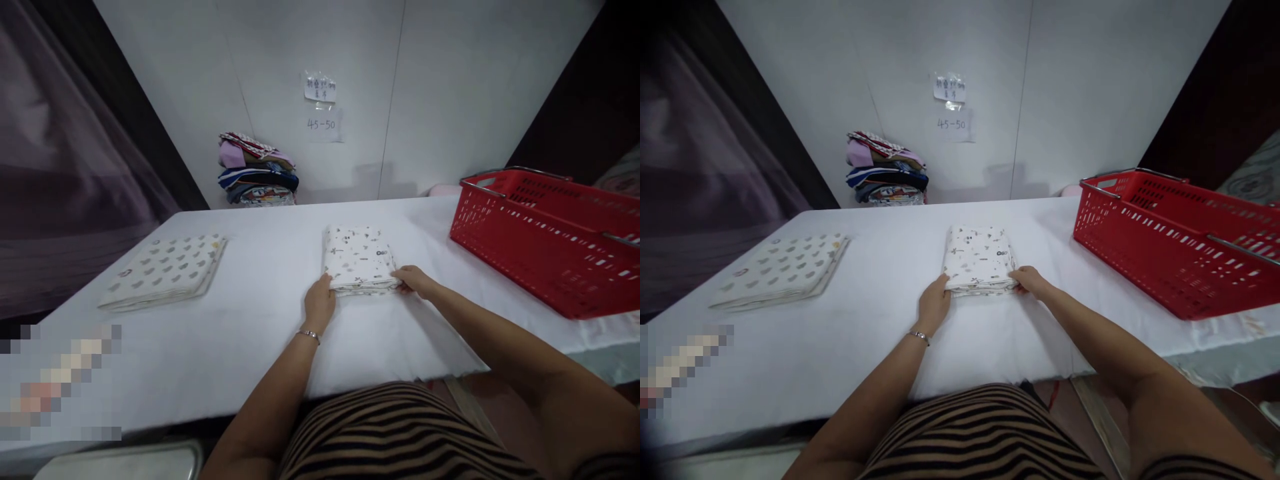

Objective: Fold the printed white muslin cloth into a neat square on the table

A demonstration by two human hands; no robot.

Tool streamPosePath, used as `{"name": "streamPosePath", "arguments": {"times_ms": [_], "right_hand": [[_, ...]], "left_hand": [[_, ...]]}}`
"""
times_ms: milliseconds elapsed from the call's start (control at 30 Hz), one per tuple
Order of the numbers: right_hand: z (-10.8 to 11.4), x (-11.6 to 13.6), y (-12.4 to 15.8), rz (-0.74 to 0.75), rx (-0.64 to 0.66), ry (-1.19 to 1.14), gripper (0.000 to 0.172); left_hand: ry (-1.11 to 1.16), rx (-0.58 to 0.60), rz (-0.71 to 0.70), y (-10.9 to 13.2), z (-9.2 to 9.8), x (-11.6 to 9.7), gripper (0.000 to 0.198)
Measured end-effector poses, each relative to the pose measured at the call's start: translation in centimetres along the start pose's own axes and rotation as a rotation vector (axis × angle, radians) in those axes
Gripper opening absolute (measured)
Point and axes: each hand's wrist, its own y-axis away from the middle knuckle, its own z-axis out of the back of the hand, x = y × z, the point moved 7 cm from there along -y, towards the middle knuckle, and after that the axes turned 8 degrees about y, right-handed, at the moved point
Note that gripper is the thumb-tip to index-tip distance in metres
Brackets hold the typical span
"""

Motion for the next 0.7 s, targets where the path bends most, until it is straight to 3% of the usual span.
{"name": "streamPosePath", "arguments": {"times_ms": [400, 700], "right_hand": [[0.3, -0.1, 1.0, -0.013, -0.006, -0.061, 0.014], [1.0, 3.2, 1.3, 0.018, 0.01, -0.19, 0.012]], "left_hand": [[0.014, 0.09, 0.024, -0.1, 0.5, -0.5, 0.047], [0.029, -0.042, 0.036, -0.4, 1.0, -1.6, 0.026]]}}
